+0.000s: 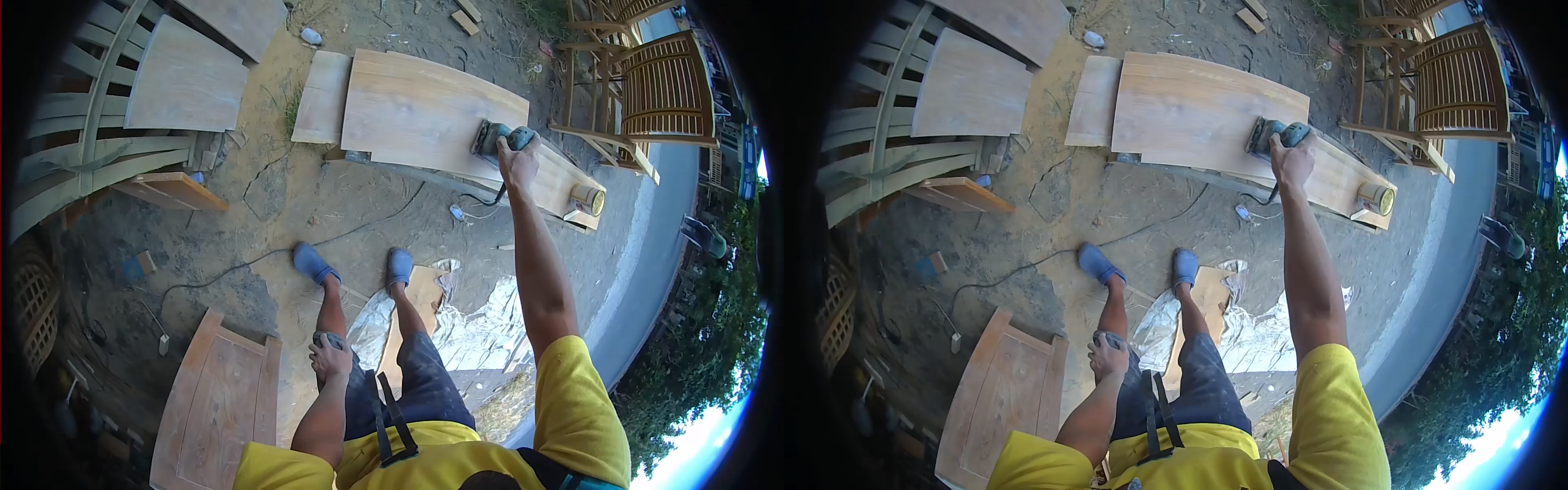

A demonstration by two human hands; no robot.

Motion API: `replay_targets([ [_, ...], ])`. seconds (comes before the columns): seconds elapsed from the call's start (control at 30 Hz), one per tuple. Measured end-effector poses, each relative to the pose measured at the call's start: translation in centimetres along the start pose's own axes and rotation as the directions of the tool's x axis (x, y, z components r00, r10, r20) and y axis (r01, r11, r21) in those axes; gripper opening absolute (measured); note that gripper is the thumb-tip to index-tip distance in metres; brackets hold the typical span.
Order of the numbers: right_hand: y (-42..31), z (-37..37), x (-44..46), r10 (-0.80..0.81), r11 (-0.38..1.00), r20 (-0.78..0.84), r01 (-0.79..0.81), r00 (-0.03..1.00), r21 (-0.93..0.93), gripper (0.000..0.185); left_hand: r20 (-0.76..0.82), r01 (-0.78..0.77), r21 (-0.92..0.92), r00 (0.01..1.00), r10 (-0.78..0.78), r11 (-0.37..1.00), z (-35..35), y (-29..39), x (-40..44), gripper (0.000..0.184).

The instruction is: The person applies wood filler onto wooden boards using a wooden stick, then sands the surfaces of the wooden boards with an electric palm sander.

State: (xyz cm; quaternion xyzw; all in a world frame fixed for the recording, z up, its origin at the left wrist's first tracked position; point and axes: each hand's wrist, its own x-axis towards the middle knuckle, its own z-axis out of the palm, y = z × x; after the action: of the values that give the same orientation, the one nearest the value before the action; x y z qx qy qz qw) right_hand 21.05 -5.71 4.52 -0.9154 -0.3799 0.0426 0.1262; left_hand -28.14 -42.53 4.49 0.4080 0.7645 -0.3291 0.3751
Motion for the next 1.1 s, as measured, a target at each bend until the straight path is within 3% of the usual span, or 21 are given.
replay_targets([
  [0.03, -1.7, 1.1, -1.3, -0.128, 0.99, -0.073, 0.132, 0.989, 0.051, 0.091, 0.01, -0.019, -0.012, 1.0, 0.02, 1.0, -0.7, 0.1, 0.0, 0.072],
  [0.1, -7.6, 0.7, -5.0, -0.134, 0.982, 0.03, 0.129, 0.99, 0.139, 0.092, 0.009, -0.067, 0.004, 0.998, 0.067, 0.998, -2.6, 0.8, 1.8, 0.068],
  [0.17, -11.6, 1.1, -7.7, -0.197, 0.955, 0.091, 0.17, 0.976, 0.244, 0.094, -0.24, -0.391, -0.24, 0.911, 0.336, 0.889, -1.8, 1.5, 5.6, 0.059],
  [0.23, -15.1, 1.2, -9.8, -0.226, 0.933, 0.164, 0.165, 0.96, 0.319, 0.094, -0.5, -0.681, -0.362, 0.718, 0.484, 0.637, -10.2, 8.8, 5.8, 0.05],
  [0.27, -16.6, 1.4, -10.7, -0.24, 0.916, 0.195, 0.156, 0.951, 0.37, 0.095, -0.597, -0.766, -0.3, 0.616, 0.514, 0.569, -14.9, 12.8, 5.6, 0.048],
  [0.3, -17.3, 3.2, -11.5, -0.309, 0.888, 0.1, 0.249, 0.946, 0.387, 0.097, -0.628, -0.824, -0.317, 0.554, 0.546, 0.47, -20.0, 16.7, 5.1, 0.049],
  [0.33, -18.9, 2.0, -12.1, -0.271, 0.894, 0.257, 0.143, 0.928, 0.425, 0.098, -0.7, -0.891, -0.252, 0.438, 0.564, 0.378, -24.2, 20.3, 5.0, 0.051],
  [0.4, -20.2, 2.4, -13.0, -0.325, 0.858, 0.269, 0.164, 0.906, 0.486, 0.098, -0.756, -0.961, -0.13, 0.254, 0.603, 0.243, -30.7, 27.0, 5.5, 0.054],
  [0.43, -20.5, 3.1, -13.3, -0.361, 0.819, 0.267, 0.167, 0.894, 0.548, 0.099, -0.722, -0.963, -0.126, 0.253, 0.644, 0.238, -32.9, 30.0, 5.9, 0.056],
  [0.5, -19.2, 7.3, -13.4, -0.516, 0.776, 0.159, 0.381, 0.842, 0.503, 0.098, -0.672, -0.965, -0.111, 0.249, 0.698, 0.237, -34.1, 33.9, 6.9, 0.058],
  [0.57, -18.6, 4.5, -12.8, -0.559, 0.545, 0.116, 0.259, 0.821, 0.797, 0.098, -0.614, -0.903, 0.011, 0.333, 0.716, 0.429, -33.8, 36.9, 8.7, 0.059],
  [0.6, -17.6, 4.7, -11.8, -0.705, 0.605, 0.032, 0.577, 0.709, 0.548, 0.095, -0.614, -0.931, -0.055, 0.316, 0.723, 0.36, -33.9, 37.6, 9.3, 0.059],
  [0.63, -15.3, 4.3, -11.4, -0.686, 0.615, 0.038, 0.551, 0.726, 0.565, 0.095, -0.594, -0.927, -0.039, 0.322, 0.737, 0.374, -33.2, 38.1, 8.9, 0.059],
  [0.67, -11.5, 3.1, -10.6, -0.618, 0.573, 0.144, 0.317, 0.773, 0.756, 0.091, -0.578, -0.905, 0.043, 0.323, 0.749, 0.423, -32.7, 38.6, 8.1, 0.058],
  [0.7, -7.7, 1.2, -9.1, -0.524, 0.573, 0.259, 0.111, 0.811, 0.812, 0.085, -0.571, -0.878, 0.123, 0.318, 0.757, 0.462, -32.4, 39.4, 7.1, 0.058],
  [0.77, -0.1, -3.1, -6.3, -0.257, 0.57, 0.48, -0.269, 0.839, 0.776, 0.073, -0.598, -0.821, 0.27, 0.267, 0.755, 0.504, -30.7, 42.2, 4.3, 0.052],
  [0.83, 7.7, 0.4, -4.7, 0.053, 0.86, 0.1, -0.096, 0.994, 0.5, 0.054, -0.587, -0.8, 0.299, 0.275, 0.761, 0.52, -29.4, 45.0, 2.1, 0.044],
  [0.87, 9.9, 1.4, -3.5, 0.067, 0.854, 0.1, -0.109, 0.993, 0.509, 0.054, -0.578, -0.793, 0.33, 0.258, 0.774, 0.512, -28.7, 46.7, 1.4, 0.042],
  [0.93, 12.7, 2.8, -2.1, 0.063, 0.978, -0.029, -0.056, 0.998, 0.201, 0.041, -0.541, -0.797, 0.408, 0.181, 0.821, 0.446, -27.4, 49.7, 0.8, 0.042],
  [1.0, 13.1, 4.3, -2.3, 0.086, 0.968, -0.007, -0.082, 0.996, 0.237, 0.038, -0.472, -0.809, 0.488, 0.073, 0.879, 0.329, -26.3, 52.5, -0.2, 0.043],
  [1.1, 14.5, 3.9, -2.3, 0.135, 0.926, 0.07, -0.151, 0.988, 0.346, 0.034, -0.393, -0.813, 0.48, 0.138, 0.909, 0.331, -23.9, 56.7, -3.3, 0.054],
])
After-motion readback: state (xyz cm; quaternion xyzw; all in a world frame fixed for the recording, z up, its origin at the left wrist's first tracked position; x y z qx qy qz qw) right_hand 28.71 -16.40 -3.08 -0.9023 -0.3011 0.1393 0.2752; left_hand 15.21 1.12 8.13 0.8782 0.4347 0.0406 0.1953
